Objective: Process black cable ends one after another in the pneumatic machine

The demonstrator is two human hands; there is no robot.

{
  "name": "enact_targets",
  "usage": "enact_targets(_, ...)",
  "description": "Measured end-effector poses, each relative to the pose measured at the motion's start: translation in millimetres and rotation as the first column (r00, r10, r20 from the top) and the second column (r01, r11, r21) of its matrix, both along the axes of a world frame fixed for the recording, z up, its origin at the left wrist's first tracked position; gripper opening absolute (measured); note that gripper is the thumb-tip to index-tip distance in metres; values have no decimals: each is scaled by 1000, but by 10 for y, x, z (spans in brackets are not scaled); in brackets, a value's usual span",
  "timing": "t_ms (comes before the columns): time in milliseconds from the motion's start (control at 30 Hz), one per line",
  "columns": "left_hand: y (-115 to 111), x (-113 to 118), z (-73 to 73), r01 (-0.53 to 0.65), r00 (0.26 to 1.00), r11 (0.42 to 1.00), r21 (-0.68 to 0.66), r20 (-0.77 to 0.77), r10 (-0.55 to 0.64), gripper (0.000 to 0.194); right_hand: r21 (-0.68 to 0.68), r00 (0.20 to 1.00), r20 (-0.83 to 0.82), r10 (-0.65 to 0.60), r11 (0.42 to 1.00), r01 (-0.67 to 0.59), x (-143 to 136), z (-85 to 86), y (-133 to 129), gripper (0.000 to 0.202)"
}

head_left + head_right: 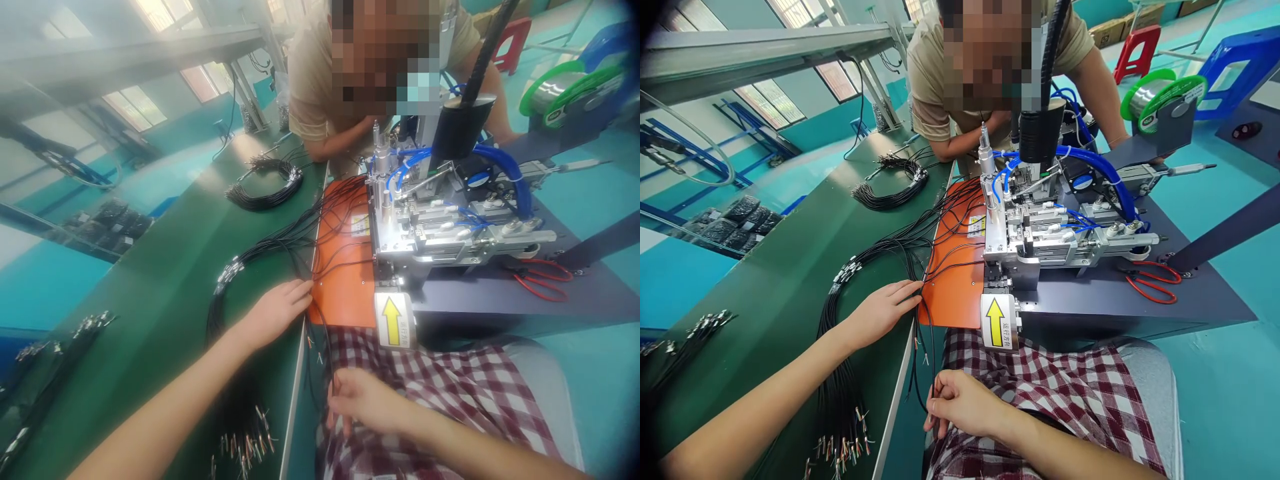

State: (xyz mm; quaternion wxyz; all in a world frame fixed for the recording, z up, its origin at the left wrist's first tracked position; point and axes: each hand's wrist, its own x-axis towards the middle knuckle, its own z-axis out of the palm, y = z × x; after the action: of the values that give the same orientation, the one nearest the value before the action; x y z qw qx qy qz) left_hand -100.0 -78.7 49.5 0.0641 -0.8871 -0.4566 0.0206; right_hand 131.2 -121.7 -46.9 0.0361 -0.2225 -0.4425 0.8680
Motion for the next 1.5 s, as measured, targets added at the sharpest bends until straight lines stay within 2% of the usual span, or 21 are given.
enact_targets(167, 0, -14, 41, 22, 999, 1000, 21, 23, -23, 31, 41, 999, 11, -45, 998, 45, 171, 70, 50, 40)
enact_targets(367, -44, 38, 177, 28, 997, 997, 67, 65, -32, 27, 108, 989, 78, -124, 987, 116, 368, 189, 120, 40)
enact_targets(500, -65, 85, 266, 23, 997, 996, 91, 77, -30, 25, 140, 981, 100, -169, 978, 154, 467, 188, 180, 38)
enact_targets(633, -99, 96, 344, 25, 996, 998, 55, 87, -29, 23, 150, 976, 108, -187, 974, 170, 522, 166, 241, 35)
enact_targets(767, -137, 88, 480, 27, 996, 999, 20, 86, -29, 23, 170, 974, 118, -194, 970, 173, 549, 178, 281, 33)
enact_targets(967, -190, 108, 699, 20, 977, 1000, 4, 212, -20, 29, 175, 978, 92, -189, 970, 171, 571, 161, 304, 31)
enact_targets(1100, -233, 159, 815, -19, 966, 998, -58, 256, 33, 39, 172, 982, 85, -171, 973, 154, 589, 163, 304, 27)
enact_targets(1200, -253, 230, 898, -35, 946, 993, -110, 318, 68, 39, 187, 983, 110, -148, 974, 126, 618, 230, 302, 21)
enact_targets(1333, -269, 393, 979, 32, 906, 983, -179, 421, 48, 30, 221, 985, 156, -79, 974, 43, 665, 360, 314, 13)
enact_targets(1433, -275, 564, 959, 74, 900, 964, -255, 434, 46, 28, 240, 984, 171, -57, 971, 15, 679, 387, 330, 14)
enact_targets(1500, -267, 671, 856, 109, 906, 926, -360, 420, 57, 32, 245, 982, 174, -74, 969, 30, 672, 350, 333, 15)
